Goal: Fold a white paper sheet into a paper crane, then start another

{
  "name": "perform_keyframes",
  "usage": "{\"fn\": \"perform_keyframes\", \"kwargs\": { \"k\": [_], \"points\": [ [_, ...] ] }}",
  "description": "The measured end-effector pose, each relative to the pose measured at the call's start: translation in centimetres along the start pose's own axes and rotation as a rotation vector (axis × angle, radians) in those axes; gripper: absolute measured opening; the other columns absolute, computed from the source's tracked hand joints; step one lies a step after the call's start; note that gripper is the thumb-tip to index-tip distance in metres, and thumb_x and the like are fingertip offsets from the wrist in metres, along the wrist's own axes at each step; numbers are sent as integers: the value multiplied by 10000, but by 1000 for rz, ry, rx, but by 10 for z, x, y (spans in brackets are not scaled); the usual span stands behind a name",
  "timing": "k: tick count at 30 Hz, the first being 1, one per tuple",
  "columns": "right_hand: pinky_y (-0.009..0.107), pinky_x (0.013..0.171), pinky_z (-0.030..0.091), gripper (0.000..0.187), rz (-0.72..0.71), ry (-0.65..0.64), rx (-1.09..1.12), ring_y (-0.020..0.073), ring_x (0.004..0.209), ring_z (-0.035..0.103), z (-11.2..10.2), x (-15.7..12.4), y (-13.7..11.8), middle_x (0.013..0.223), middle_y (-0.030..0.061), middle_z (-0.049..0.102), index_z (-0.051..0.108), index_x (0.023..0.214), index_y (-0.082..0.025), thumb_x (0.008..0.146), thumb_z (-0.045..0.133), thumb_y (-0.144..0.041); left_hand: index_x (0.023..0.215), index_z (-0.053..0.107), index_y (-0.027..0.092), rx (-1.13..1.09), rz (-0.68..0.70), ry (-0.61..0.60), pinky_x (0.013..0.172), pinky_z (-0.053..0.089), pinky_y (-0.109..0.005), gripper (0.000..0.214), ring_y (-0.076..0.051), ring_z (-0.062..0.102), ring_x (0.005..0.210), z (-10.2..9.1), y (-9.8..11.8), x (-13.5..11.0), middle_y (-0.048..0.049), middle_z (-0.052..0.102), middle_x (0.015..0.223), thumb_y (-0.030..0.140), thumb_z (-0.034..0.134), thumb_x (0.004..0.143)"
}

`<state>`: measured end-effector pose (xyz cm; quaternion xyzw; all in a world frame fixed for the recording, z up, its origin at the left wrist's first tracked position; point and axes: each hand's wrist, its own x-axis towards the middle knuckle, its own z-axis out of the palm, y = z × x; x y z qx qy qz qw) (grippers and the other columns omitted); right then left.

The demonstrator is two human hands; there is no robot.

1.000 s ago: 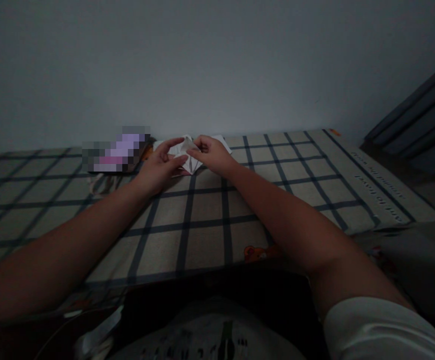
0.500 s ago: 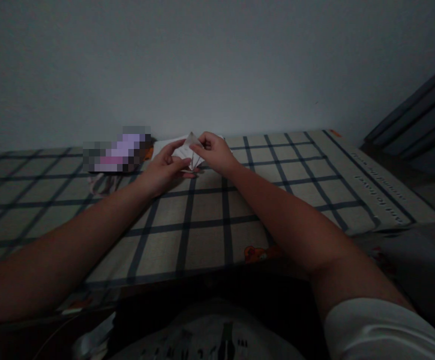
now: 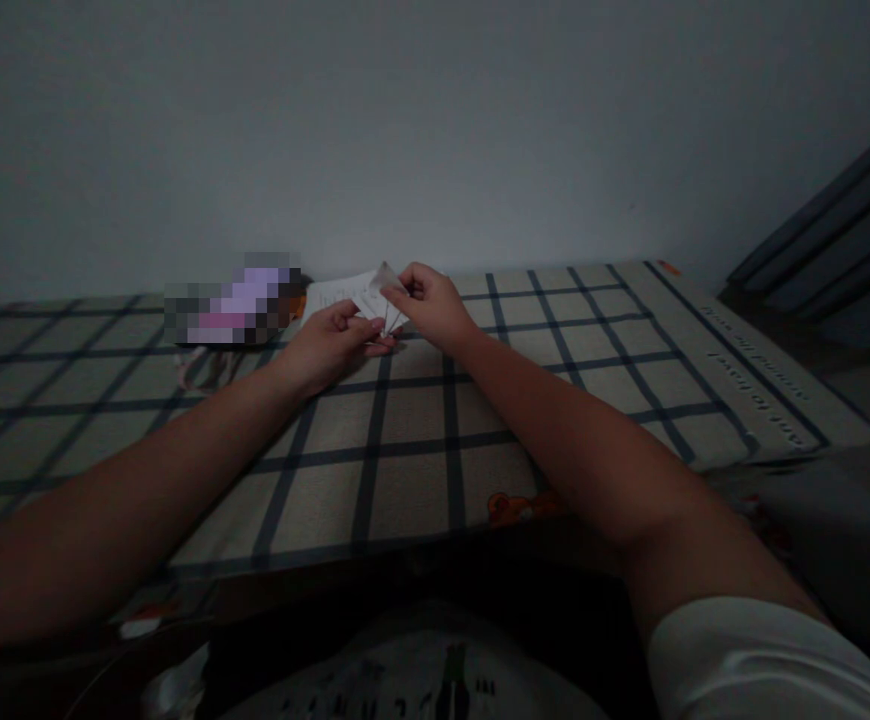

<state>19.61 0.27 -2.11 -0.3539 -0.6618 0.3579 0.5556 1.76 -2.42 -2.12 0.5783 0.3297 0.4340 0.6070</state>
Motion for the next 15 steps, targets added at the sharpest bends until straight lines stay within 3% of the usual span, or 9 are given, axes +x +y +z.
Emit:
{"fn": "perform_keyframes", "kwargs": {
  "k": [6,15],
  "points": [
    [274,636,426,373,26,19,-15,139,712,517,2,-1,-4,714,-27,528,418,741,-236,802,710,-461,921,647,131,-26,-42,43,786,620,-252,149,-121,729,744,3,1,0,-60,747,860,168,750,820],
    [282,665,432,347,15,33,-13,136,722,511,0,0,-8,720,-29,511,418,749,-235,823,703,-418,941,672,130,-27,-34,-3,764,605,-236,162,-122,728,760,1,0,-3,-98,766,938,216,755,832]
  ]
}}
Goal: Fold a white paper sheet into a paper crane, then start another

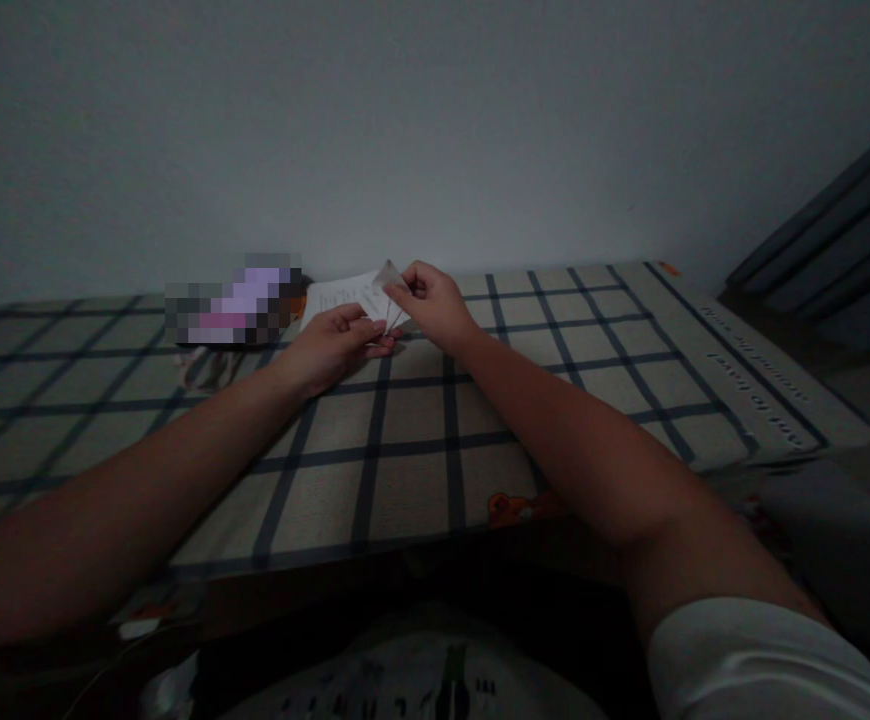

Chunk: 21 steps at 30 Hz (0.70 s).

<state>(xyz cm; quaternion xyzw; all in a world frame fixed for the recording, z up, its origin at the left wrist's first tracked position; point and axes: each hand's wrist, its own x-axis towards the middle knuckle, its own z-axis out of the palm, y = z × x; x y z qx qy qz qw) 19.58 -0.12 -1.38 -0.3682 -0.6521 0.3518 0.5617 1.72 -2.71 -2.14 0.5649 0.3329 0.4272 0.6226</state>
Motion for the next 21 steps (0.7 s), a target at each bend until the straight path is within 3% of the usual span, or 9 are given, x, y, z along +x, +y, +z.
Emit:
{"fn": "perform_keyframes", "kwargs": {
  "k": [11,17,21],
  "points": [
    [276,643,411,345,-3,17,-2,132,704,482,1,1,4,712,-32,476,401,740,-236,823,691,-404,877,654,126,71,11,34,735,604,-259,128,-123,718,712,1,3,1,-104,761,895,210,743,839],
    [273,636,419,376,12,27,26,129,693,484,1,0,3,705,-35,484,401,736,-238,807,713,-436,1001,654,132,-6,20,-30,803,599,-249,239,-115,733,772,0,2,0,-72,762,936,130,753,783],
    [266,650,430,355,30,4,40,126,704,499,-2,1,5,711,-39,493,438,754,-231,796,727,-431,1017,659,145,104,67,-19,797,601,-275,270,-140,731,778,0,4,-2,-51,760,888,167,755,766]
  ]
}}
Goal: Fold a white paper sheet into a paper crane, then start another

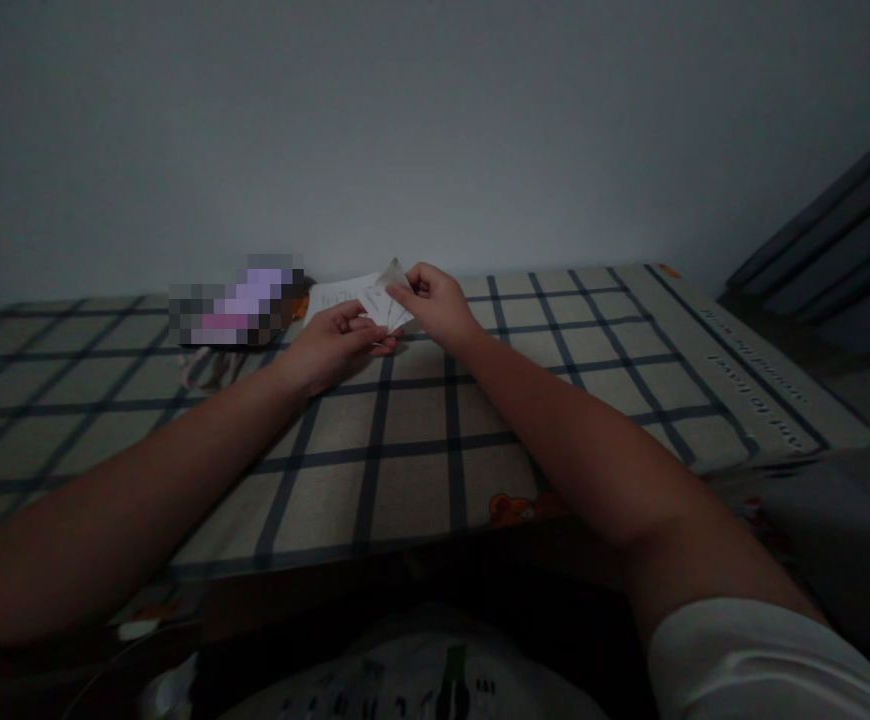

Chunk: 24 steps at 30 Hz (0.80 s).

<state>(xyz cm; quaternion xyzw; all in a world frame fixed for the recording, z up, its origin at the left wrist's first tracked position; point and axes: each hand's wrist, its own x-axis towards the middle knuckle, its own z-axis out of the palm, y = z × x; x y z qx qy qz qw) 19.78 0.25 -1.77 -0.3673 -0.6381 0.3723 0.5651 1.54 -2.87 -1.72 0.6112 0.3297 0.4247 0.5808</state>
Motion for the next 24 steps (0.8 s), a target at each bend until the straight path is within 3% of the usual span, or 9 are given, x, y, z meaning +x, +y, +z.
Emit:
{"fn": "perform_keyframes", "kwargs": {
  "k": [5,10,15,20,24],
  "points": [
    [254,639,444,320,87,-152,51,125,706,540,-3,-1,3,732,-32,562,505,783,-209,764,766,-391,963,693,161,151,84,208,680,609,-287,304,-162,691,730,-4,4,2,-27,739,855,321,803,729],
    [237,645,471,308,140,-221,81,122,721,584,0,-4,-1,758,-19,611,556,799,-184,737,809,-348,819,715,156,196,91,209,637,577,-247,382,-128,635,651,-10,4,4,-22,701,759,493,844,692],
    [268,709,543,375,199,-192,184,133,745,646,1,-3,-4,824,-2,671,606,1056,-193,784,782,-381,724,700,152,165,146,270,623,548,-249,365,-127,616,629,-13,4,6,-20,679,706,484,846,680],
    [266,672,550,273,218,-230,115,125,681,624,-2,-4,-5,751,20,669,625,798,-160,783,776,-387,668,651,166,120,133,275,625,556,-284,327,-148,622,631,-14,2,7,-13,657,683,445,820,693],
    [236,640,508,246,154,-208,51,103,658,597,-2,-5,-7,710,-7,648,616,752,-157,786,776,-341,692,650,173,158,98,271,573,518,-266,331,-149,606,611,-13,1,7,-5,645,674,460,815,686]
  ]
}}
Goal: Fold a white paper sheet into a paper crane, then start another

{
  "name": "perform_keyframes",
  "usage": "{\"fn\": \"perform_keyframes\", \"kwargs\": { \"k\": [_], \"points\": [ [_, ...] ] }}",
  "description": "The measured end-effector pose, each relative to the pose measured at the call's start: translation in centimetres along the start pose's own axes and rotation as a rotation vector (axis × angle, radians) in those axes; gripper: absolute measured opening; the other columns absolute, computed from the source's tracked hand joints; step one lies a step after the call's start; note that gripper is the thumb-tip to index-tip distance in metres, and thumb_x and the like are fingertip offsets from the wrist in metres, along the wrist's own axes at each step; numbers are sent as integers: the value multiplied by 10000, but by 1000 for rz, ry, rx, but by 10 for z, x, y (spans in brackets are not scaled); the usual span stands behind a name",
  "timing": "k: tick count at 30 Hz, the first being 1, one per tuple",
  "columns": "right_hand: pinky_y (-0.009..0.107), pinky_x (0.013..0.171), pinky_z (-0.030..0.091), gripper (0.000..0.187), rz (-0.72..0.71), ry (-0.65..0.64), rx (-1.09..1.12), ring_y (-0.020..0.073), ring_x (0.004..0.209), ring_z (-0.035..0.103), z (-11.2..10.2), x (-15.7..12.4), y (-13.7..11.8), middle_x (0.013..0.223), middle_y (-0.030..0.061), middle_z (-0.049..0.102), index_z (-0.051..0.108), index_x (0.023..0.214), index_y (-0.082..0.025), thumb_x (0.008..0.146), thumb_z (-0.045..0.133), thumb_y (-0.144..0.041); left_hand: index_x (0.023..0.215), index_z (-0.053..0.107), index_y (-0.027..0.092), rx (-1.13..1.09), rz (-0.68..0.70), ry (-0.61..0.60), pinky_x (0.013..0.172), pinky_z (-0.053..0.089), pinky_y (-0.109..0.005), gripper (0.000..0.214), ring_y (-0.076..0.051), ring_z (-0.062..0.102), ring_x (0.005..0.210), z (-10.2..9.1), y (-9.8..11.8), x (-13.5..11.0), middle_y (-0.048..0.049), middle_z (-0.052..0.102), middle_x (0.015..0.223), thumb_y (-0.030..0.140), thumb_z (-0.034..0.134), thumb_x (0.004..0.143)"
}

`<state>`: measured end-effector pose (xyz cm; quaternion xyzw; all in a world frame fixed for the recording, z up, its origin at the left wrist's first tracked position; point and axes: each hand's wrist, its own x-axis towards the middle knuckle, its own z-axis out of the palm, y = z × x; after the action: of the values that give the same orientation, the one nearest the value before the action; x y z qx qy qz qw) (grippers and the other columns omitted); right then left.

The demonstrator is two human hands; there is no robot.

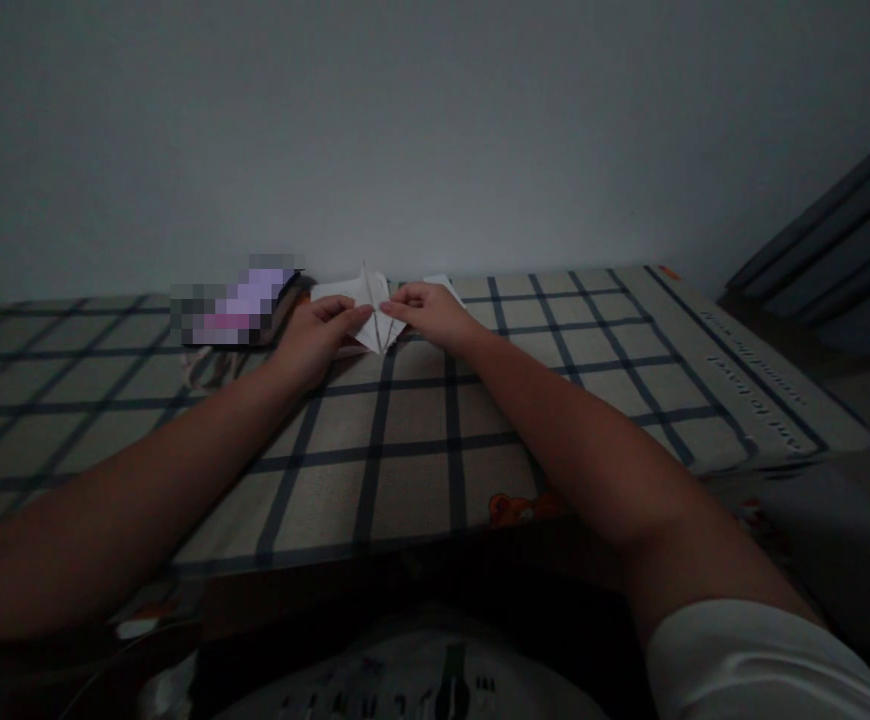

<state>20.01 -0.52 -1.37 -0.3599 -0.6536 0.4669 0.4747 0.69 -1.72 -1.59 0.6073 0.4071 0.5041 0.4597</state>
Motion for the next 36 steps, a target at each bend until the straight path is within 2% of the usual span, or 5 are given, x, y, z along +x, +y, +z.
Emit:
{"fn": "perform_keyframes", "kwargs": {
  "k": [8,15,19,26,36],
  "points": [
    [225,649,557,171,97,-28,65,99,661,633,3,2,0,738,14,689,667,801,-149,856,721,-301,675,645,168,84,96,76,552,465,-243,334,-127,563,576,1,5,-2,-4,629,633,460,804,700],
    [224,663,562,169,-8,-26,15,103,684,637,0,1,1,735,10,684,658,771,-149,832,734,-287,724,672,156,93,39,0,555,498,-253,341,-145,601,607,1,5,-3,-17,664,686,466,810,696],
    [239,682,568,218,-37,-24,57,113,725,643,0,2,4,787,-12,674,651,981,-184,800,744,-263,734,679,155,141,104,21,551,497,-243,340,-138,599,591,-1,1,0,-16,668,667,466,813,704],
    [258,699,532,186,-91,-12,-11,120,740,605,-2,8,6,778,-25,603,589,908,-194,802,732,-249,1125,638,202,-11,150,20,592,554,-255,513,-153,679,660,1,-2,3,-9,738,808,311,829,661],
    [301,881,533,96,-103,127,-35,133,838,642,-1,4,-5,824,-7,662,634,832,-195,764,693,-161,931,703,192,209,267,127,728,562,-273,239,-160,679,776,-5,0,3,-25,721,838,275,763,715]
  ]
}}
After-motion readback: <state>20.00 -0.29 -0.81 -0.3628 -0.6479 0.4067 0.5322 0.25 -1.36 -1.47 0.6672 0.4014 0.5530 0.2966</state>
